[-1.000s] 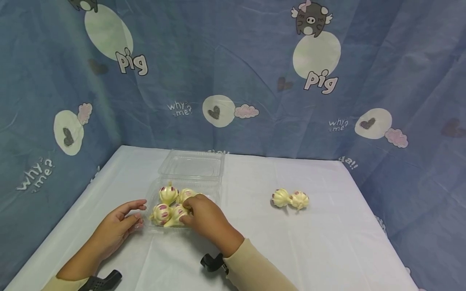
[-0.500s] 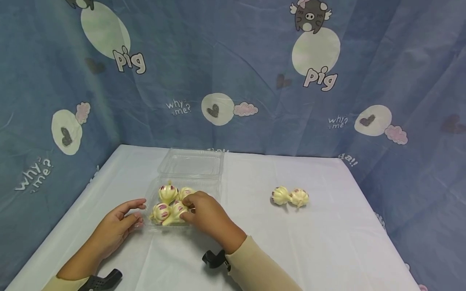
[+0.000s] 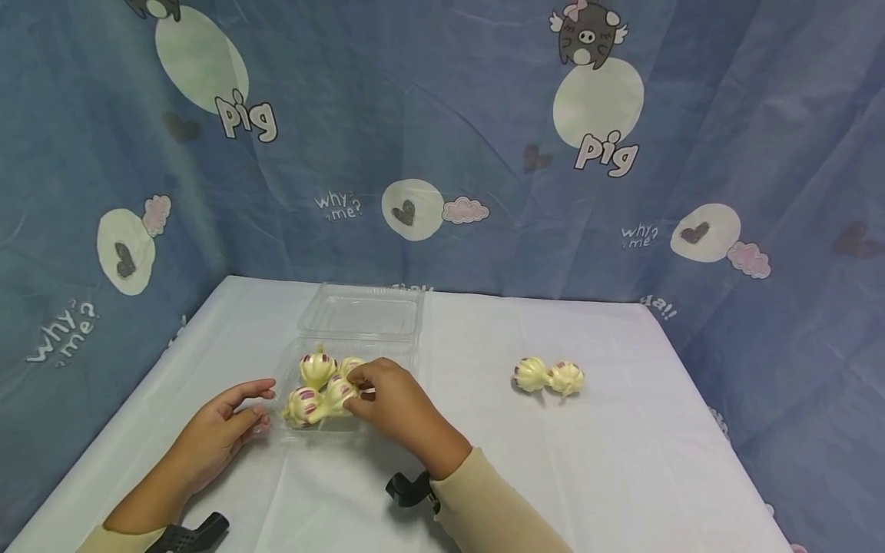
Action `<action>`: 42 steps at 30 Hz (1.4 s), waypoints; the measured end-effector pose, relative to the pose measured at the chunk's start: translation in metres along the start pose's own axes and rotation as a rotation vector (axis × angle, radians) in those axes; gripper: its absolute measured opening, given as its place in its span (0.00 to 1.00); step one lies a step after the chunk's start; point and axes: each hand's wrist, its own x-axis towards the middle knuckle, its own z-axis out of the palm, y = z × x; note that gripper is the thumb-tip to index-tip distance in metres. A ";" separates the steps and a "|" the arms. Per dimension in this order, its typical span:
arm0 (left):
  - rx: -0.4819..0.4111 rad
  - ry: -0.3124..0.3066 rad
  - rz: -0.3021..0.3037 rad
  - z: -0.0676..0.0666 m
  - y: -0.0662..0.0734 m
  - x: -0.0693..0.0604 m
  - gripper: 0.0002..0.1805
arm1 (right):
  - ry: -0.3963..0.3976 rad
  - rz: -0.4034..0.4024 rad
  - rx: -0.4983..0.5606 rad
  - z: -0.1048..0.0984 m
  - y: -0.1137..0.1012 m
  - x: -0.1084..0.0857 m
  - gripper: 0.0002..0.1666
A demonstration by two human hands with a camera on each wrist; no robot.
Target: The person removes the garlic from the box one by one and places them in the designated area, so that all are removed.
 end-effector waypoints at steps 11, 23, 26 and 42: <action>-0.002 0.003 0.010 0.003 -0.003 0.006 0.25 | 0.062 -0.013 0.047 -0.010 0.007 0.001 0.18; -0.011 -0.008 -0.016 0.006 -0.001 0.008 0.25 | 0.150 -0.016 0.185 -0.013 0.018 -0.014 0.19; -0.006 0.004 -0.022 0.006 -0.002 0.008 0.25 | 0.175 -0.036 0.197 -0.014 0.021 -0.018 0.20; -0.017 0.022 -0.009 0.000 -0.003 0.001 0.25 | 0.333 -0.006 0.148 -0.030 0.037 -0.039 0.21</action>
